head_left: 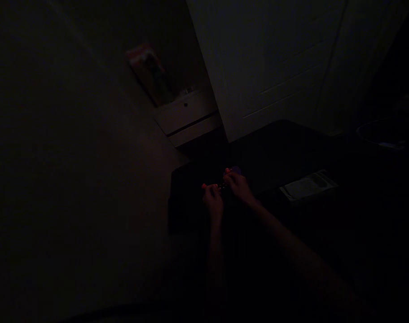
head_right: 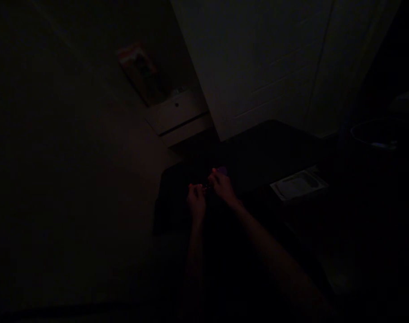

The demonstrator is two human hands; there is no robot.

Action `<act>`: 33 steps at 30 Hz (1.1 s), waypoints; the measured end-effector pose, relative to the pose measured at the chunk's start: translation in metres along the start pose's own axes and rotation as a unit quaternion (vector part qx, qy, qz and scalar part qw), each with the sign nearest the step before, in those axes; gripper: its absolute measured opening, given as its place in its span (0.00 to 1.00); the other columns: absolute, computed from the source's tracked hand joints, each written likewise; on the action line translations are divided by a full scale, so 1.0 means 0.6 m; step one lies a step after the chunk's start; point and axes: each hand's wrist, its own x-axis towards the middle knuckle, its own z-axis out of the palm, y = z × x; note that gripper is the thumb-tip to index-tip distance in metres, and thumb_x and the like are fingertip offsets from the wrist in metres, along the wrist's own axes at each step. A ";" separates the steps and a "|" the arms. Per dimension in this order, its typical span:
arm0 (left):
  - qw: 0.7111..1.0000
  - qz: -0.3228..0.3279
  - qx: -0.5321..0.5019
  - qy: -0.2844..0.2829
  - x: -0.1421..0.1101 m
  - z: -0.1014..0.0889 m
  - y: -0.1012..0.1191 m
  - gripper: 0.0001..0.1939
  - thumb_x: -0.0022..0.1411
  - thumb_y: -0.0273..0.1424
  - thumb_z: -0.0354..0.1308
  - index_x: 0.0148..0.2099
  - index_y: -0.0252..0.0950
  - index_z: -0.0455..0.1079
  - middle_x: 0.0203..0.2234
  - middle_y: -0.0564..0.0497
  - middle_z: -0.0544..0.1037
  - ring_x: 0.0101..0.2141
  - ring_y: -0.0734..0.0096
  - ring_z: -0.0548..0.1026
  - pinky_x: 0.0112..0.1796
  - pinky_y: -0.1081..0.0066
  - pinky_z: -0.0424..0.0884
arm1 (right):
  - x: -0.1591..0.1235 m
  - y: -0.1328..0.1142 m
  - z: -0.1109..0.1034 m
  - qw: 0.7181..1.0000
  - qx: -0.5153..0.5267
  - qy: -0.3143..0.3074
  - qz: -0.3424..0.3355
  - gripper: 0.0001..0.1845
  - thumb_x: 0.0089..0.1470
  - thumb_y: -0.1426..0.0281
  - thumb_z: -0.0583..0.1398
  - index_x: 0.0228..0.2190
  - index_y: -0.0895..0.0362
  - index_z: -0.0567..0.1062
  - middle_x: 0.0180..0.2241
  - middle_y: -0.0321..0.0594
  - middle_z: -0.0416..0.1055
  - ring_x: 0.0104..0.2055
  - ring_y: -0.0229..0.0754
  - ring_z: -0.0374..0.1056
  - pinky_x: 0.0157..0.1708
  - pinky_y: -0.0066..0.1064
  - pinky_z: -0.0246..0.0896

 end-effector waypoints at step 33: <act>1.000 -0.009 -0.005 -0.001 -0.002 -0.002 0.000 0.13 0.72 0.38 0.53 0.41 0.36 0.73 0.32 0.47 0.83 0.33 0.67 0.81 0.39 0.69 0.74 | -0.007 -0.012 0.002 1.000 0.017 -0.015 0.012 0.14 0.61 0.58 0.65 0.30 0.54 0.82 0.31 0.41 0.81 0.34 0.46 0.74 0.38 0.37 0.68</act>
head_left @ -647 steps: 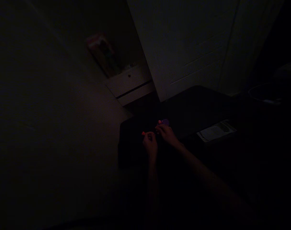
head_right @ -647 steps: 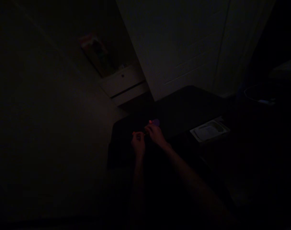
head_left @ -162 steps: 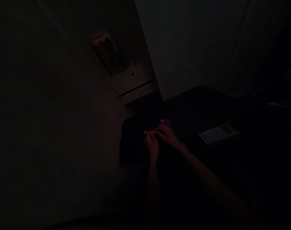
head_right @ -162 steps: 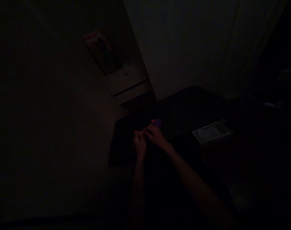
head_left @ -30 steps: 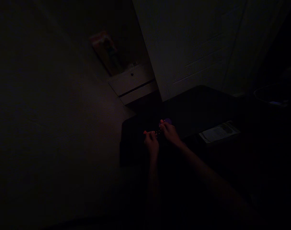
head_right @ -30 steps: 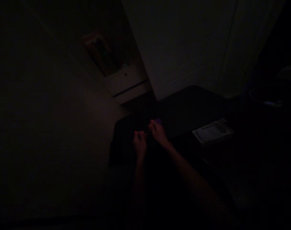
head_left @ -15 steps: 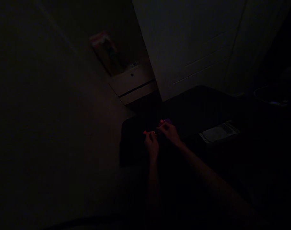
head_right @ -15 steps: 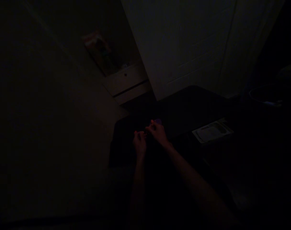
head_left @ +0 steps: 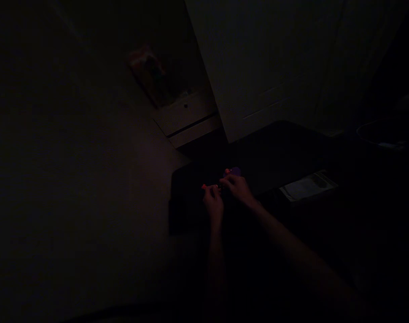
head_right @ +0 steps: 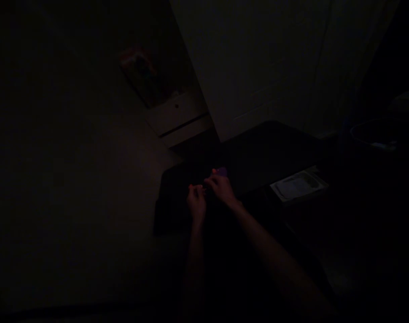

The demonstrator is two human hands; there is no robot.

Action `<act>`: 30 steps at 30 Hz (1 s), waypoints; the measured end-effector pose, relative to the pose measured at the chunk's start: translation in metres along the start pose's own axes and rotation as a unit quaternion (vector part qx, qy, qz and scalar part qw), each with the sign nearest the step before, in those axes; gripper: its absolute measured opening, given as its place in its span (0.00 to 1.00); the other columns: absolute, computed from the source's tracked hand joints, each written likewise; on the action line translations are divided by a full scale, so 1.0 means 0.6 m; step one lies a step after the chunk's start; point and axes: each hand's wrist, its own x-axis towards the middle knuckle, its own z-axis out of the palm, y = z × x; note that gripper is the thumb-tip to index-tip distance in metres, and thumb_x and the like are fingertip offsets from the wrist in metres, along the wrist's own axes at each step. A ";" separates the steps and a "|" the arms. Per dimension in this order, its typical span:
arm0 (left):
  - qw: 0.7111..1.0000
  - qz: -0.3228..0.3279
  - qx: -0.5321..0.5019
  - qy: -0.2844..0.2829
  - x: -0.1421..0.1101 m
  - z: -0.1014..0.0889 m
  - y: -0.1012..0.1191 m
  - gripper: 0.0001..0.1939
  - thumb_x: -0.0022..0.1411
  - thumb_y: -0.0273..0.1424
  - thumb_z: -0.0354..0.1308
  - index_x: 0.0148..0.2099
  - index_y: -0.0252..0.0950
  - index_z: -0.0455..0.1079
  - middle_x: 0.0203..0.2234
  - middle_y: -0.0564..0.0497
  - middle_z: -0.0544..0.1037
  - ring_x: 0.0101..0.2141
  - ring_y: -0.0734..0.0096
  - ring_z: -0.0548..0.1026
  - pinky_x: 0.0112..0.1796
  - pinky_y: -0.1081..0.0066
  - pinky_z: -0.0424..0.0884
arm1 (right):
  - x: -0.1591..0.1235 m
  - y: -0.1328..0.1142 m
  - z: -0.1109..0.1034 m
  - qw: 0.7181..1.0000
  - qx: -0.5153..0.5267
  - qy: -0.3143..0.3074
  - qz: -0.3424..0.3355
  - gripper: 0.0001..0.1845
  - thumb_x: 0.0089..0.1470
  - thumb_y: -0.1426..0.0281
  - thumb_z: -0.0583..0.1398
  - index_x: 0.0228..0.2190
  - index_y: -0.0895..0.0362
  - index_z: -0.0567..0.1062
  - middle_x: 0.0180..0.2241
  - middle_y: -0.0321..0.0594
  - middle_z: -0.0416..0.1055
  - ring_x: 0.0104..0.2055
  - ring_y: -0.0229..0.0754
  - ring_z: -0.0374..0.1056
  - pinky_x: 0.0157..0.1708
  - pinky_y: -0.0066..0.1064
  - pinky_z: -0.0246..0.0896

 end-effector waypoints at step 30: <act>1.000 0.004 0.004 0.001 0.003 0.001 0.002 0.14 0.73 0.40 0.52 0.42 0.36 0.73 0.32 0.47 0.82 0.32 0.66 0.80 0.37 0.68 0.74 | 0.007 0.006 -0.002 0.999 0.025 0.030 0.013 0.08 0.54 0.70 0.67 0.38 0.52 0.85 0.42 0.43 0.83 0.46 0.50 0.78 0.52 0.44 0.71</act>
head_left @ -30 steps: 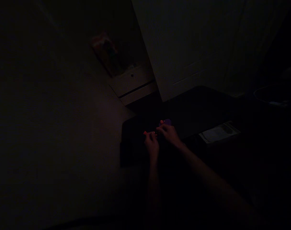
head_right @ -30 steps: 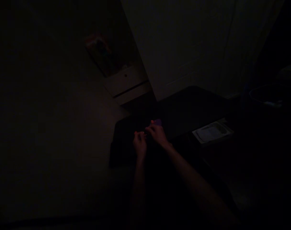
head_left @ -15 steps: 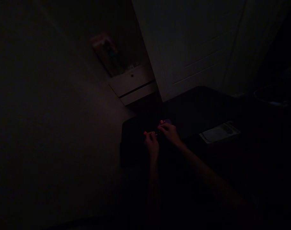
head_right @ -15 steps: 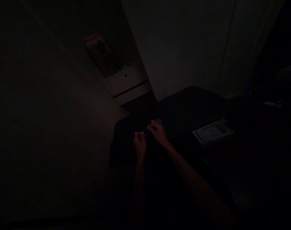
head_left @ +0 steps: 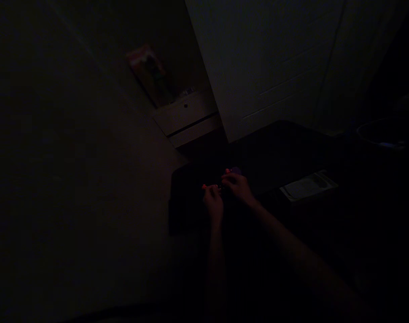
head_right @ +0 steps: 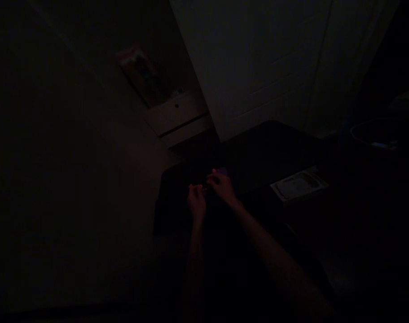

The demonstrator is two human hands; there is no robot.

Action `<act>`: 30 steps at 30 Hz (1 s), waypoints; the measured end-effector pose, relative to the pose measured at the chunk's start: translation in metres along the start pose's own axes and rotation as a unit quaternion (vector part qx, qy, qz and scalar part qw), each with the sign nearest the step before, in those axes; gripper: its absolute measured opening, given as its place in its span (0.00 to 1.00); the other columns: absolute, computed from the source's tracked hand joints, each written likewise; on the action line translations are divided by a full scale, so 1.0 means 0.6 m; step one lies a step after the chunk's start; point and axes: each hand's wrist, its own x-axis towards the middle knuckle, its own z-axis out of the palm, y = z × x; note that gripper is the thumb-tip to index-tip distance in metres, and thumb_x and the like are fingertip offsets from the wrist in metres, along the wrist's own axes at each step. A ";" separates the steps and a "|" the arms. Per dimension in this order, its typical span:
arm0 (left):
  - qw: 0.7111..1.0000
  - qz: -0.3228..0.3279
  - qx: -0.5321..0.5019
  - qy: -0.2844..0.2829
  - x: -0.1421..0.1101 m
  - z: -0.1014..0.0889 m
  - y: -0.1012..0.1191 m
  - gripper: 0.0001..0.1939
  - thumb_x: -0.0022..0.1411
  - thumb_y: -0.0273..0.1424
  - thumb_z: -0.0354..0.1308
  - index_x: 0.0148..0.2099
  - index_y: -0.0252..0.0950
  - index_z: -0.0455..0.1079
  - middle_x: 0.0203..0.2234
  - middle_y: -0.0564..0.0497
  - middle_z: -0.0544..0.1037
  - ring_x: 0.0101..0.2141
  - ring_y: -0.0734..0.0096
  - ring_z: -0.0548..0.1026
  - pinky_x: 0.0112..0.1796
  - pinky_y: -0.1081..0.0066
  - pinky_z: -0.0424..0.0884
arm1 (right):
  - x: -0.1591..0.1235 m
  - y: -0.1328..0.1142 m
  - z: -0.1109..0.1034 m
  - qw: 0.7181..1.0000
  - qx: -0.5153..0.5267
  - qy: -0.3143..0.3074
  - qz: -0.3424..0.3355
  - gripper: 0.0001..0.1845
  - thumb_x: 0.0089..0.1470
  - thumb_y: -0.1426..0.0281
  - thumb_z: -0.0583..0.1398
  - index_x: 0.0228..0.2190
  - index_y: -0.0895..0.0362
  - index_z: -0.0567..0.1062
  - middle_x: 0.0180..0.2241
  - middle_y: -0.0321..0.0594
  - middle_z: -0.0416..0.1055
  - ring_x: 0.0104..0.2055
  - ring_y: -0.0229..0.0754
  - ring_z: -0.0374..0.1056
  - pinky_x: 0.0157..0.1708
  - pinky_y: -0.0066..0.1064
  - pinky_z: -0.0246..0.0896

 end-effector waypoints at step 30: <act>0.999 -0.019 -0.025 0.027 0.008 0.002 -0.003 0.13 0.73 0.39 0.51 0.43 0.36 0.72 0.34 0.45 0.82 0.34 0.66 0.81 0.39 0.69 0.75 | -0.027 -0.005 0.000 0.961 -0.188 -0.153 -0.132 0.08 0.60 0.77 0.64 0.37 0.54 0.82 0.39 0.44 0.80 0.45 0.48 0.74 0.50 0.39 0.66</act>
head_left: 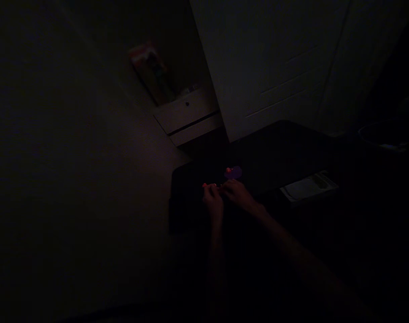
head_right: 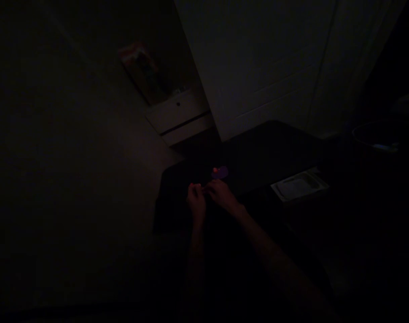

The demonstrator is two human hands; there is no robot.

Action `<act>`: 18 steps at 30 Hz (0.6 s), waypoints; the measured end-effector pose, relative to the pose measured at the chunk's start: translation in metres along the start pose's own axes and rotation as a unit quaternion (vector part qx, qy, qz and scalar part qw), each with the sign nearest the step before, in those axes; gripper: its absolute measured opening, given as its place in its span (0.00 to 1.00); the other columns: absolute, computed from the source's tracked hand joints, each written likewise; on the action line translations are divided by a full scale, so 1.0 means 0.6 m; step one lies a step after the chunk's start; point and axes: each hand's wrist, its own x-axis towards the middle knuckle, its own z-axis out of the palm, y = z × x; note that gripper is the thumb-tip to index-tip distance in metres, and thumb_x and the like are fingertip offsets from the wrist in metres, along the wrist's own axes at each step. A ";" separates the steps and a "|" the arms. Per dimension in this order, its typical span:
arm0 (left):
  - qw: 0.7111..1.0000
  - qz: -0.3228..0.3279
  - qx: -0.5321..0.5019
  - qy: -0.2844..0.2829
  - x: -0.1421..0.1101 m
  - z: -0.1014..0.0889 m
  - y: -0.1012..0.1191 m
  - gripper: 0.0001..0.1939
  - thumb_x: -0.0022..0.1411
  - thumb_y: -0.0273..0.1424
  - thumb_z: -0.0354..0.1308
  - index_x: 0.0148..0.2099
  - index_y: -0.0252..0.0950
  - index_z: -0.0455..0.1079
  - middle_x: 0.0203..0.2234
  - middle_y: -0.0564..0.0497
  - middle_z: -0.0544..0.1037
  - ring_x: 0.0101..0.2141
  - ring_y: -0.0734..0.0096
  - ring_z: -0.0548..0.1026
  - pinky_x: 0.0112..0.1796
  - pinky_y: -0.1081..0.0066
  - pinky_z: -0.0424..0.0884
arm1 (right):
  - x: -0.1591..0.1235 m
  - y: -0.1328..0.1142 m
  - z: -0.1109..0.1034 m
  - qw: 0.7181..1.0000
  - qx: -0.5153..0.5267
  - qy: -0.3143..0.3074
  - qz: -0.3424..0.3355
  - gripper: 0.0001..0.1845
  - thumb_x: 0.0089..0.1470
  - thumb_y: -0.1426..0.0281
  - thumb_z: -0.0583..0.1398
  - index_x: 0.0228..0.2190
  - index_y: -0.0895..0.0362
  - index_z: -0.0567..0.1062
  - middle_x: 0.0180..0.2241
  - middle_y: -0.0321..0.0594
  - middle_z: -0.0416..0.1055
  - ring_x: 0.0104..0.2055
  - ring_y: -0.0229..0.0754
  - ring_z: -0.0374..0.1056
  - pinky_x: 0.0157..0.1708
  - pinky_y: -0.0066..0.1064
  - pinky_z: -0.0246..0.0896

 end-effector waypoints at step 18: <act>1.000 0.000 0.000 0.010 -0.005 -0.002 0.003 0.13 0.72 0.39 0.52 0.43 0.36 0.72 0.33 0.46 0.81 0.33 0.67 0.80 0.39 0.68 0.74 | -0.001 -0.008 -0.003 0.999 0.010 0.001 0.030 0.10 0.59 0.77 0.64 0.42 0.56 0.82 0.39 0.42 0.83 0.40 0.44 0.78 0.42 0.30 0.69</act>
